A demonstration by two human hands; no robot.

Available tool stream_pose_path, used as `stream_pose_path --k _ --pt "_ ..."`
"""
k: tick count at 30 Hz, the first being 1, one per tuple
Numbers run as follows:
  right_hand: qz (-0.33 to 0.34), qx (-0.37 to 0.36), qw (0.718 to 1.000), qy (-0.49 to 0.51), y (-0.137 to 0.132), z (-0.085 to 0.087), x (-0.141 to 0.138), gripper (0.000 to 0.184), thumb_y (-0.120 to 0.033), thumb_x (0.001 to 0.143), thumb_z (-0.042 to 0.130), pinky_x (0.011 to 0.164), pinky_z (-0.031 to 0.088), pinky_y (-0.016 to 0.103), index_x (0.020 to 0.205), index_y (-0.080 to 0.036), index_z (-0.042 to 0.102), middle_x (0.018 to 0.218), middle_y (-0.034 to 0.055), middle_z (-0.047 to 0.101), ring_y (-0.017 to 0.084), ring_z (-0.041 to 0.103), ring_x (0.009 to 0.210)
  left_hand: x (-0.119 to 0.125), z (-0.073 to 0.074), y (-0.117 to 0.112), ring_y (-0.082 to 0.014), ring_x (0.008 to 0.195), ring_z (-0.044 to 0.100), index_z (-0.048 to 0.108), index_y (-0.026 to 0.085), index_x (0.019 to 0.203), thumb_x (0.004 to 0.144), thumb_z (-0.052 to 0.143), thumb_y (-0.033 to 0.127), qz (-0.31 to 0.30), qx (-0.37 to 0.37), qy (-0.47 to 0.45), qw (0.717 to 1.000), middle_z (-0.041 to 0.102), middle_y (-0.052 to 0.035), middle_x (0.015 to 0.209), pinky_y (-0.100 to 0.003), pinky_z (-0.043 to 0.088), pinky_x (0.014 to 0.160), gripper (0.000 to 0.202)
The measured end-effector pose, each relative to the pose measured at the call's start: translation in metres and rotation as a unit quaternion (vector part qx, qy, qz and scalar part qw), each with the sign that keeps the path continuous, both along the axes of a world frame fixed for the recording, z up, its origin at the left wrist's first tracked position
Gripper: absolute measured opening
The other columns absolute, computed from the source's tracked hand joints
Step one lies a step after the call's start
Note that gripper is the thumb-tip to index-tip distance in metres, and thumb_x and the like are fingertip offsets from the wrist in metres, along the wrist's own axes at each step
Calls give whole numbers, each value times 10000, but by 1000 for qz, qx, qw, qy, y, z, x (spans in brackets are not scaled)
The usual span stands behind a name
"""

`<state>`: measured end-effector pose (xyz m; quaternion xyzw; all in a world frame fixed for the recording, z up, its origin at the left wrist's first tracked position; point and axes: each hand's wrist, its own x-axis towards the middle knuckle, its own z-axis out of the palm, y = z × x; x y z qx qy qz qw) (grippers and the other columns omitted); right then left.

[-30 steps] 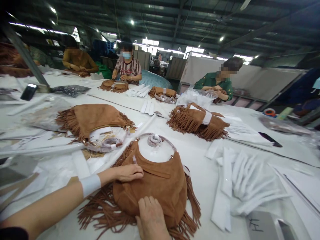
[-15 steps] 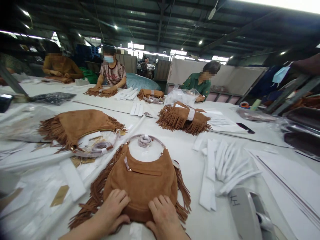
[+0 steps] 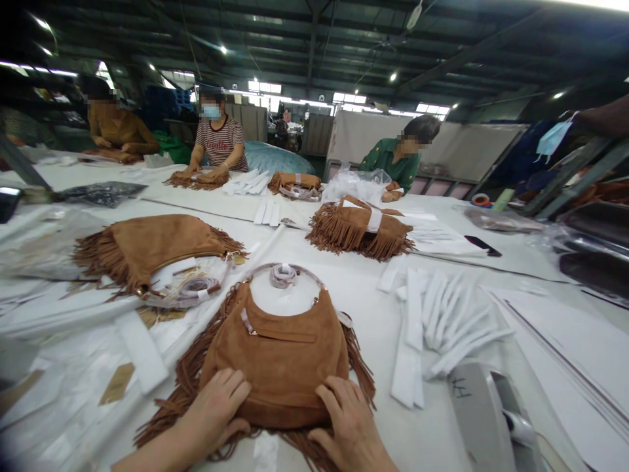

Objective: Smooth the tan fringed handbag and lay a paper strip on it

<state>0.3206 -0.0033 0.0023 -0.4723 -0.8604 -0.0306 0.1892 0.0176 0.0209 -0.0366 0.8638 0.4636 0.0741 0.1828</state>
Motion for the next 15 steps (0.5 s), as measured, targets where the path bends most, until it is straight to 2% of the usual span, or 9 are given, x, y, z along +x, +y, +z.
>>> stream_pose_path --k 3,6,9,12,15 --pt "-22 4 1000 14 -4 2 14 654 -251 625 843 874 501 419 1178 -172 503 1129 122 600 281 564 1039 1 5 1 -265 966 454 540 204 944 766 732 277 6 11 14 1000 537 -47 1047 -415 380 849 271" --pt "11 -26 1000 9 -4 9 14 604 -258 643 841 853 497 393 1153 -183 526 1087 103 618 257 578 980 0 3 1 -267 960 448 539 200 923 786 701 253 16 17 5 1000 541 -51 1032 -415 373 844 219" --pt "27 -95 995 -5 3 12 3 507 -241 682 797 892 456 406 1122 -197 551 1081 78 628 246 567 980 0 -2 2 -269 955 445 532 197 906 805 672 252 24 24 -10 999 545 -51 1008 -415 362 840 181" --pt "18 -183 982 -35 21 9 -5 327 -127 696 674 876 423 408 1000 -198 577 1008 55 639 237 560 952 -1 -5 6 -262 928 449 515 194 893 823 650 268 34 23 -25 999 548 -46 970 -402 353 821 169" --pt "18 -247 968 -30 43 10 -5 291 -87 688 605 859 417 392 957 -196 589 963 50 648 232 565 938 -1 -4 13 -250 901 461 490 191 871 846 619 294 64 3 -49 997 551 -44 944 -375 349 792 166"
